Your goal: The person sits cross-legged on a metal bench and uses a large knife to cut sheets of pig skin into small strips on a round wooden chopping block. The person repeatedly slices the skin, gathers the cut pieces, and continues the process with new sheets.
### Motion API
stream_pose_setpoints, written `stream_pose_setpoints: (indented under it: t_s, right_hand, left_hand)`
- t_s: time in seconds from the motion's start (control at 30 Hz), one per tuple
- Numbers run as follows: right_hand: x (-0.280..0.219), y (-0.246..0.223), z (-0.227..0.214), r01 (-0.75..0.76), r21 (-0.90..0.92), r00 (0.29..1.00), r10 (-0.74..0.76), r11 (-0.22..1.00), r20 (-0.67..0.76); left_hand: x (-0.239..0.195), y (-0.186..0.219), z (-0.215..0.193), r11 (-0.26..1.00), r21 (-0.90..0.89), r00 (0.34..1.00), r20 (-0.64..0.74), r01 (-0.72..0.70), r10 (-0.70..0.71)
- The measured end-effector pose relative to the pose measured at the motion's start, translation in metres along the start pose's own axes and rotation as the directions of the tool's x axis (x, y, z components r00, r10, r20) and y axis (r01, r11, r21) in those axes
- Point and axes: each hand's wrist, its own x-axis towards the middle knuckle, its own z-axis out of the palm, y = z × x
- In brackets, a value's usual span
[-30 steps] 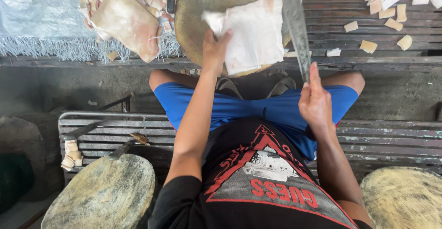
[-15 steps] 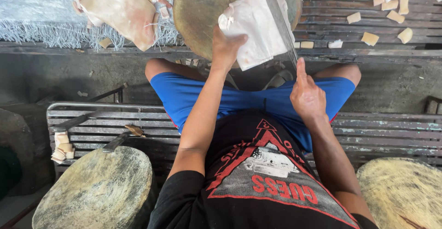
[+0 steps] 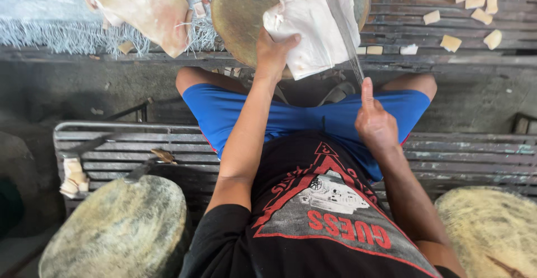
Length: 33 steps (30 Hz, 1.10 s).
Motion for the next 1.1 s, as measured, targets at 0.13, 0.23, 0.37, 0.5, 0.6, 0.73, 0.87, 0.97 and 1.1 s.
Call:
stream_pose_setpoints:
  t_s: [0.13,0.23,0.37,0.5,0.6,0.73,0.87,0.97,1.1]
  right_hand:
    - [-0.005,0.017,0.000,0.019,0.059,0.998,-0.015,0.998,-0.063]
    - [0.004,0.015,0.000,0.039,0.095,0.995,-0.030,0.995,-0.100]
    - [0.005,0.004,-0.001,0.056,0.105,0.989,-0.040,0.993,-0.142]
    - [0.023,-0.015,-0.018,0.168,0.049,0.960,-0.152,0.985,-0.234]
    - [0.022,-0.017,-0.037,0.217,0.108,0.926,-0.169,0.970,-0.337]
    - [0.017,0.003,-0.033,0.307,0.251,0.807,-0.111,0.918,-0.580]
    - [0.035,-0.010,0.014,0.157,0.089,0.971,-0.137,0.984,-0.195]
    - [0.043,-0.008,-0.002,0.056,0.005,0.998,-0.056,0.998,0.018]
    - [0.039,-0.012,-0.008,-0.032,0.070,0.999,0.030,0.997,0.027]
  left_hand:
    - [0.002,0.001,-0.013,0.990,-0.112,0.993,0.090,0.089,-0.079]
    - [0.007,0.013,-0.017,1.000,0.000,0.997,0.070,0.021,-0.021]
    - [-0.032,0.021,-0.013,0.998,0.009,0.998,0.030,0.061,-0.061]
    - [-0.049,0.035,-0.010,0.999,0.018,0.998,0.051,-0.037,0.036]
    - [-0.046,0.037,-0.013,0.997,0.068,0.999,0.024,0.035,-0.037]
    - [-0.046,0.032,-0.015,0.999,0.038,0.999,0.032,0.023,-0.024]
    - [-0.042,0.022,-0.019,0.996,-0.019,0.996,0.010,0.085,-0.085]
    - [-0.041,0.019,-0.023,0.992,-0.127,0.994,0.107,0.011,0.003]
    - [-0.031,0.024,-0.035,0.949,-0.312,0.997,0.073,0.033,-0.010]
